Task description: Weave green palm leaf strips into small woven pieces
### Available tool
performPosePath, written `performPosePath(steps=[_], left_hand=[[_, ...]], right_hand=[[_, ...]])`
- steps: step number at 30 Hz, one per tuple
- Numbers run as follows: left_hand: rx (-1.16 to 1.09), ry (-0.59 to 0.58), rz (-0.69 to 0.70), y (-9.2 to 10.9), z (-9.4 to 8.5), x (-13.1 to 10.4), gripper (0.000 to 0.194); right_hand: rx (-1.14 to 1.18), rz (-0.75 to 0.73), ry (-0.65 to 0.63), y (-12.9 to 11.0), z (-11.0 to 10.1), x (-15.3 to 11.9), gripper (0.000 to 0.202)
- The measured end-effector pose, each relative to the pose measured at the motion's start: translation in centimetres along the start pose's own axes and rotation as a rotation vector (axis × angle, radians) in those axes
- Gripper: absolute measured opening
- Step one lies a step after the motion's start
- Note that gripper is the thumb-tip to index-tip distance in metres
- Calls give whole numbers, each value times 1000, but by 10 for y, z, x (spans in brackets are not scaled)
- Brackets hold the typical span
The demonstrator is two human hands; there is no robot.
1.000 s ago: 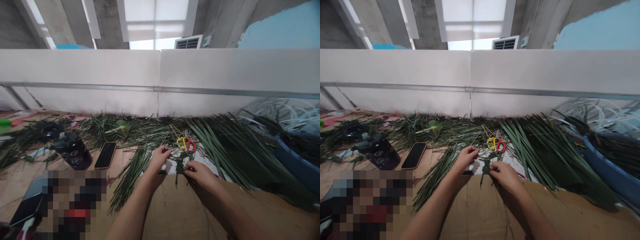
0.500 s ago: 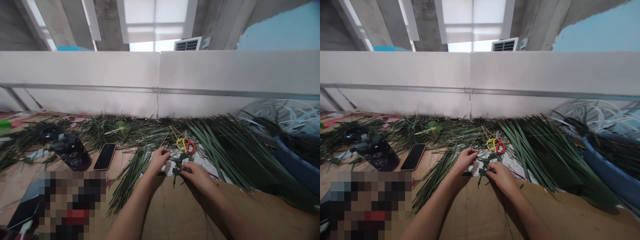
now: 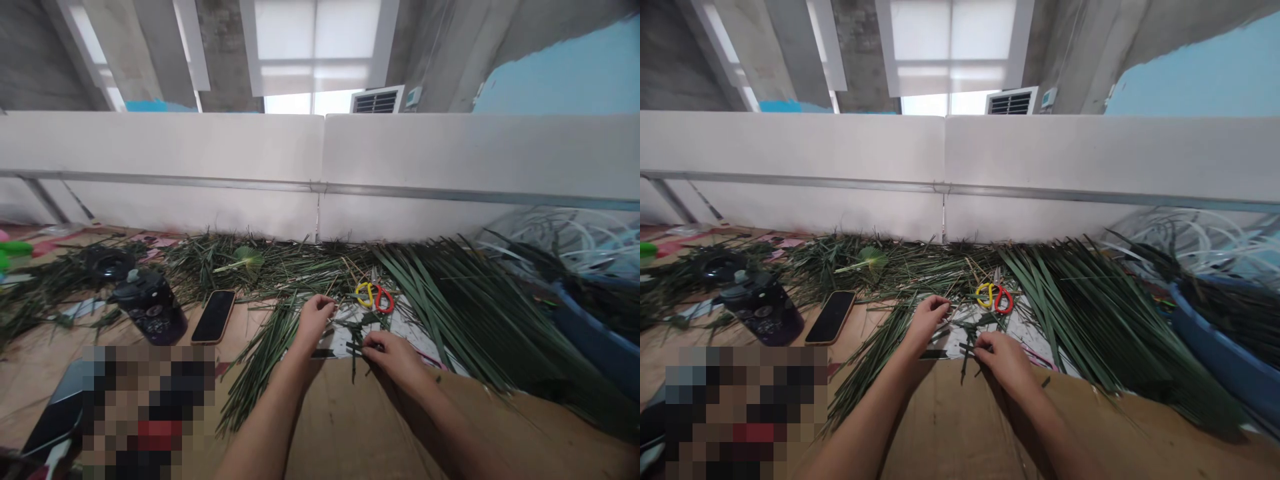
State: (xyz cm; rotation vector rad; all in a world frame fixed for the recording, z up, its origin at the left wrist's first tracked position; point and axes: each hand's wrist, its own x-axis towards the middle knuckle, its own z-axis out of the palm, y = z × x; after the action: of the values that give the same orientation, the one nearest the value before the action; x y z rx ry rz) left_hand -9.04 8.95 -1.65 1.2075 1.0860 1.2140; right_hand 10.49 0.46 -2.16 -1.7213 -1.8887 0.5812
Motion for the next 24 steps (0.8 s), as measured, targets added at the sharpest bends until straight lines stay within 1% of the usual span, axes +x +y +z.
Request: performPosePath(steps=[3, 5, 7, 11, 13, 15, 17, 19, 22, 23, 24], left_hand=[[-35, 2, 5, 2, -1, 0, 9], [-60, 10, 9, 5, -3, 1, 11], [-86, 20, 12, 8, -6, 3, 13], [-132, -2, -8, 15, -12, 2, 21], [-148, -42, -34, 18, -11, 0, 23], [-159, -106, -77, 19, -10, -3, 26], [-171, -153, -115, 18, -8, -4, 29], [-195, -141, -125, 17, -9, -4, 32], [-245, -80, -123, 17, -13, -2, 30], [-257, -88, -129, 17, -15, -2, 30], [-267, -121, -138, 18, -16, -2, 30]], right_hand=[[-7, 10, 48, 0, 4, 1, 12], [98, 46, 85, 2, 6, 2, 10], [361, 87, 96, 4, 5, 4, 12], [1111, 214, -23, -1, -4, 2, 25], [1322, 291, -67, -6, -10, -1, 28], [1409, 356, -77, -11, -14, -4, 30], [1453, 395, -59, -13, -16, -5, 32], [1500, 395, -45, -13, -17, -7, 34], [1560, 360, -72, -13, -18, -8, 37], [1575, 339, -83, -14, -18, -9, 35], [1588, 318, -94, -15, -19, -10, 32]])
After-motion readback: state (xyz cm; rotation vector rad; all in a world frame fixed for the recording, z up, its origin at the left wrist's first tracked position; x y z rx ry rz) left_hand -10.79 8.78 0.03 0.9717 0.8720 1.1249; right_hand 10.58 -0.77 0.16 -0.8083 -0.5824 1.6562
